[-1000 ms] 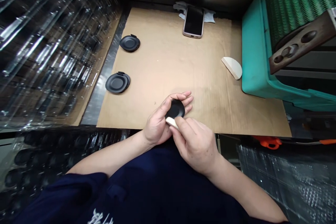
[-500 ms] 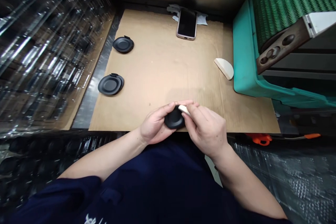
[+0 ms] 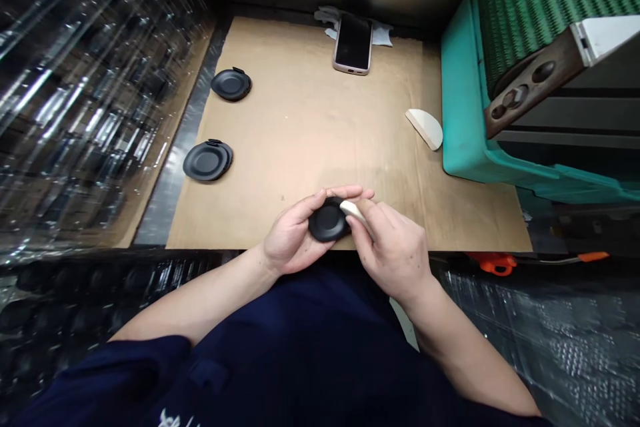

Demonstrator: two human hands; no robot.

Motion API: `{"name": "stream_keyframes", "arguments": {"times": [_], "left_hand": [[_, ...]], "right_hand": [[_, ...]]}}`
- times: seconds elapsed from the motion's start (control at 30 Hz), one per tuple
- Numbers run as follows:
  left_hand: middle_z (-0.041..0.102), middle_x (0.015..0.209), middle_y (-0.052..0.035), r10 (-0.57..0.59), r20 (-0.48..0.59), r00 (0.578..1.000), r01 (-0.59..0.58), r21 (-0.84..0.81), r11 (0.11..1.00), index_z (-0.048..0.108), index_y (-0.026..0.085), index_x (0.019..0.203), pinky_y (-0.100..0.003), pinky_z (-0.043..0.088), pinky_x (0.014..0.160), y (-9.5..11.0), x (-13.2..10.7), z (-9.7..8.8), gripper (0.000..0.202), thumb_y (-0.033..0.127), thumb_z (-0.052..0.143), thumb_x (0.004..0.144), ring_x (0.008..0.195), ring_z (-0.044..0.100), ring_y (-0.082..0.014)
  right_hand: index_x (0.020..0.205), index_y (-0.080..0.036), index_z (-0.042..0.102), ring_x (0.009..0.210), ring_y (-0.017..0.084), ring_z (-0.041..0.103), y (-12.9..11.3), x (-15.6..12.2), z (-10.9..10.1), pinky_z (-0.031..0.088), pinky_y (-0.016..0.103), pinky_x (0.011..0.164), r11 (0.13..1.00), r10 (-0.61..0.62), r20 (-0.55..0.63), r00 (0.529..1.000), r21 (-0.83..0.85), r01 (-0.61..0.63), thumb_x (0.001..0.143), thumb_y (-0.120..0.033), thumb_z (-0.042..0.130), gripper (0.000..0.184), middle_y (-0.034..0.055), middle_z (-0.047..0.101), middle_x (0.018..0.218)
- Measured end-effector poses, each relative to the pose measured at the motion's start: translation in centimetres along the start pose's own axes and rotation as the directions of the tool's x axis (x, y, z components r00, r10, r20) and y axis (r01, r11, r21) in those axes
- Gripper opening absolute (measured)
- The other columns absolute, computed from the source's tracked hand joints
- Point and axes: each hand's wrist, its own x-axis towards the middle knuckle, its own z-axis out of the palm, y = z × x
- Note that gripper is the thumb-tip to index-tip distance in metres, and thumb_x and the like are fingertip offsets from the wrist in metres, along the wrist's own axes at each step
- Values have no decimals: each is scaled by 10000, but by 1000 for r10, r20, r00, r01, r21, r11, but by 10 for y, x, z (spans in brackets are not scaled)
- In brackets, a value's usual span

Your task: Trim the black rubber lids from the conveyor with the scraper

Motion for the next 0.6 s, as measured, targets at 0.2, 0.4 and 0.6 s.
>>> {"name": "stream_keyframes", "arguments": {"times": [0.2, 0.4, 0.6], "left_hand": [[596, 1433, -207, 60, -25, 998, -60, -12, 998, 697, 80, 1147, -501, 295, 1237, -1, 1, 4, 486, 418, 359, 1059, 1433, 474, -355], [621, 1405, -199, -17, -28, 999, 16, -50, 999, 649, 91, 1266, -526, 379, 1163, 4, 0, 5, 526, 434, 313, 1053, 1357, 552, -352], [692, 1295, -169, -65, -54, 996, 63, -27, 998, 632, 116, 1321, -409, 501, 1022, 4, 1, 4, 452, 350, 357, 1050, 1158, 677, -261]], "right_hand": [[1119, -74, 679, 664, 164, 558, -25, -7, 4, 427, 310, 616, 980, -104, 52, 993, 176, 94, 977, -169, 583, 196, 44, 643, 765], [1138, -125, 698, 728, 173, 547, -9, 2, -7, 426, 327, 676, 994, -71, -89, 993, 82, 79, 927, -152, 681, 213, 66, 700, 848], [1124, -176, 707, 775, 198, 527, 5, 12, -7, 347, 383, 681, 987, -110, -99, 989, -131, 97, 904, -117, 698, 228, 52, 743, 947]]}}
